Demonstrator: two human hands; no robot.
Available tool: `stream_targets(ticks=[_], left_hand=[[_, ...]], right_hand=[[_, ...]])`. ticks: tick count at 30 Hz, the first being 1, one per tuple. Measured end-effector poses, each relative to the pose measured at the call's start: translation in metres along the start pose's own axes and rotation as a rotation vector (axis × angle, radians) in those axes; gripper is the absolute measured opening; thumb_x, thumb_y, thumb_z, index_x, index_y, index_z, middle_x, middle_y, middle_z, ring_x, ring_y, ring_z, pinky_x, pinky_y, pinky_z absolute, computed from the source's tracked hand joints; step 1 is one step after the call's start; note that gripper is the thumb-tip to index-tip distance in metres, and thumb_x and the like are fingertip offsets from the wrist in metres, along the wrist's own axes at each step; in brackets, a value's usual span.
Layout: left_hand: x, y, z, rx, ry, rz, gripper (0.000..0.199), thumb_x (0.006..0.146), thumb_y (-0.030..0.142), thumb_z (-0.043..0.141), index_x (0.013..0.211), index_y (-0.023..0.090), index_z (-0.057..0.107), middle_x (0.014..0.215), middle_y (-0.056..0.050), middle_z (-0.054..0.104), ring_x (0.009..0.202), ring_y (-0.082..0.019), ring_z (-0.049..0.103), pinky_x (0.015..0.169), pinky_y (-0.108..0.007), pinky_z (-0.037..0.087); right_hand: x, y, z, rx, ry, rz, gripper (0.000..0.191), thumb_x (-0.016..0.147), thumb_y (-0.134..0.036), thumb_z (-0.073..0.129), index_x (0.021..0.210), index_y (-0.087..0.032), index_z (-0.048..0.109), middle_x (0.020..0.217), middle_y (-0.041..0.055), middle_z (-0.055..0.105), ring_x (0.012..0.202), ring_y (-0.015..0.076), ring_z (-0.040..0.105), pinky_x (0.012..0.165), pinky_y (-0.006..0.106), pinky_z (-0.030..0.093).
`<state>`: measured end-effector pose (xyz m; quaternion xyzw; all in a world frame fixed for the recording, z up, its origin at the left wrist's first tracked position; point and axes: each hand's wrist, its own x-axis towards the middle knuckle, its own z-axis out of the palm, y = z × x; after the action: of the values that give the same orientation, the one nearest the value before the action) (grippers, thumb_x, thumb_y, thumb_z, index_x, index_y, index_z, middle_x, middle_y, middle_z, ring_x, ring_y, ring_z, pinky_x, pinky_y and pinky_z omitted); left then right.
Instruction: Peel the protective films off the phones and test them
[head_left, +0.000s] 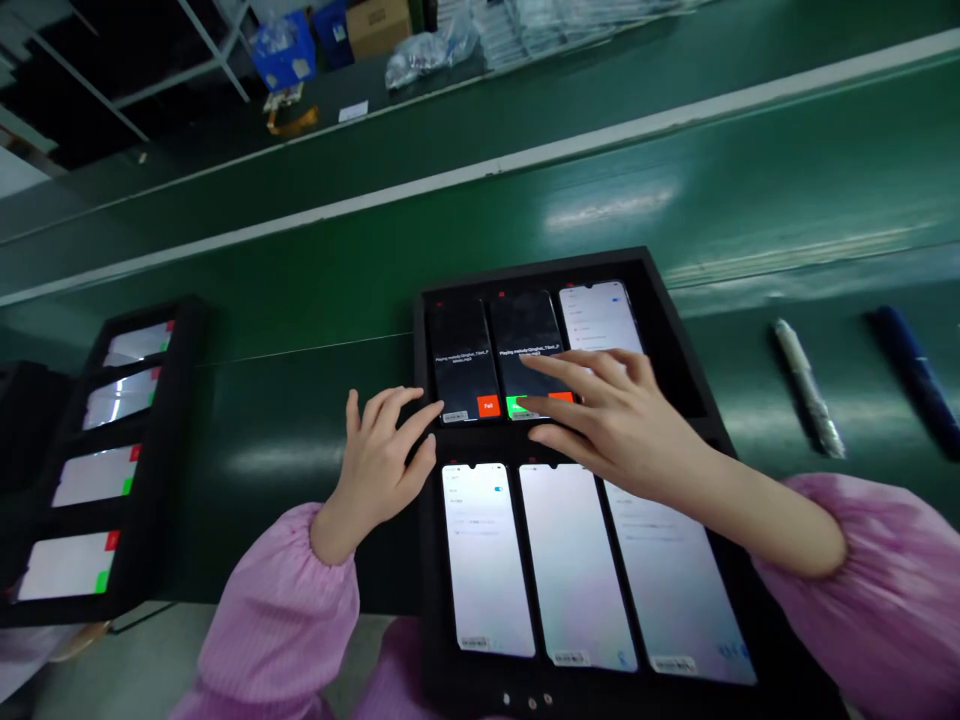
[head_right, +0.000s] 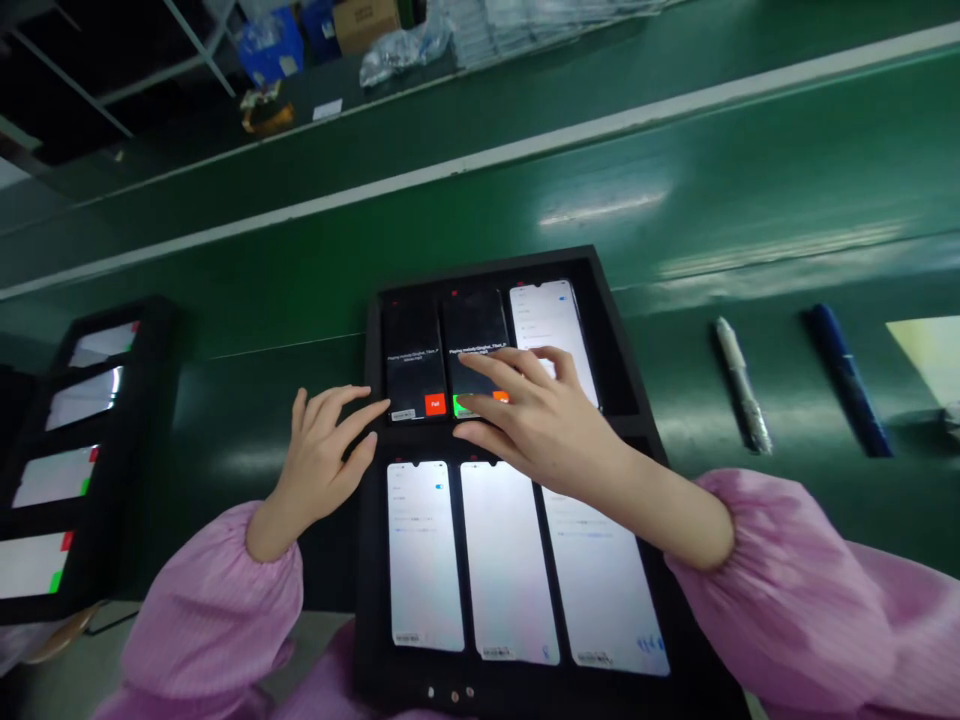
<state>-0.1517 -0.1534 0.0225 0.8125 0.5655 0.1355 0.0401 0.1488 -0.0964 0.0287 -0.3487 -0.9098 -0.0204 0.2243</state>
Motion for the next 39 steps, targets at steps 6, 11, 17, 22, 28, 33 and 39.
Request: stream_targets(ticks=[6,11,17,22,28,33,39], left_hand=[[-0.001,0.000,0.002,-0.004,0.001,0.026,0.037,0.106,0.025,0.047,0.135,0.027,0.071,0.143,-0.011,0.065,0.138,-0.033,0.055,0.126,-0.075,0.019],[-0.002,0.001,0.003,-0.006,0.007,0.013,0.038,0.107,0.025,0.047,0.138,0.027,0.069,0.144,-0.011,0.065,0.137,-0.033,0.055,0.126,-0.076,0.020],[0.012,0.000,-0.003,0.037,-0.004,0.052,0.038,0.107,0.030,0.046,0.137,0.029,0.070,0.150,-0.013,0.059,0.142,-0.037,0.050,0.121,-0.083,0.020],[0.087,-0.021,-0.001,0.045,0.042,-0.067,0.045,0.106,0.030,0.047,0.147,0.026,0.064,0.153,-0.014,0.058,0.142,-0.037,0.051,0.123,-0.082,0.025],[0.114,-0.037,0.007,0.031,-0.025,-0.056,0.035,0.106,0.031,0.050,0.130,0.032,0.076,0.156,-0.009,0.057,0.147,-0.038,0.046,0.124,-0.084,0.020],[0.102,-0.042,0.010,-0.064,0.093,-0.047,0.039,0.105,0.026,0.046,0.133,0.027,0.073,0.141,-0.010,0.067,0.135,-0.032,0.059,0.125,-0.074,0.029],[0.105,-0.042,0.016,-0.064,0.095,-0.038,0.037,0.104,0.025,0.047,0.129,0.027,0.074,0.139,-0.010,0.069,0.132,-0.032,0.061,0.125,-0.074,0.029]], right_hand=[[-0.004,0.030,-0.009,0.125,0.043,0.154,0.034,0.113,-0.035,0.042,0.113,-0.029,0.076,0.128,0.0063,0.075,0.110,0.0287,0.069,0.092,0.050,0.046],[0.001,0.050,-0.001,0.174,0.019,0.191,0.032,0.112,-0.035,0.044,0.110,-0.031,0.076,0.123,0.0050,0.077,0.110,0.0303,0.069,0.089,0.052,0.048],[0.031,0.073,0.017,0.096,0.026,0.236,0.047,0.113,-0.046,0.036,0.111,-0.030,0.080,0.128,0.0095,0.075,0.116,0.0350,0.065,0.084,0.053,0.048],[0.068,0.079,0.037,0.015,-0.089,0.278,0.054,0.112,-0.055,0.032,0.134,-0.031,0.075,0.154,0.0126,0.060,0.134,0.0405,0.053,0.095,0.060,0.046],[0.067,0.072,0.030,0.051,-0.146,0.233,0.059,0.113,-0.055,0.033,0.102,-0.028,0.085,0.152,0.0092,0.063,0.131,0.0376,0.054,0.101,0.061,0.044],[0.061,0.077,0.025,0.075,-0.132,0.269,0.068,0.114,-0.055,0.022,0.111,-0.027,0.084,0.151,0.0112,0.063,0.128,0.0375,0.054,0.095,0.059,0.047],[0.067,0.075,0.037,0.092,-0.141,0.240,0.060,0.114,-0.052,0.027,0.115,-0.032,0.084,0.153,0.0080,0.061,0.128,0.0357,0.052,0.096,0.055,0.045]])
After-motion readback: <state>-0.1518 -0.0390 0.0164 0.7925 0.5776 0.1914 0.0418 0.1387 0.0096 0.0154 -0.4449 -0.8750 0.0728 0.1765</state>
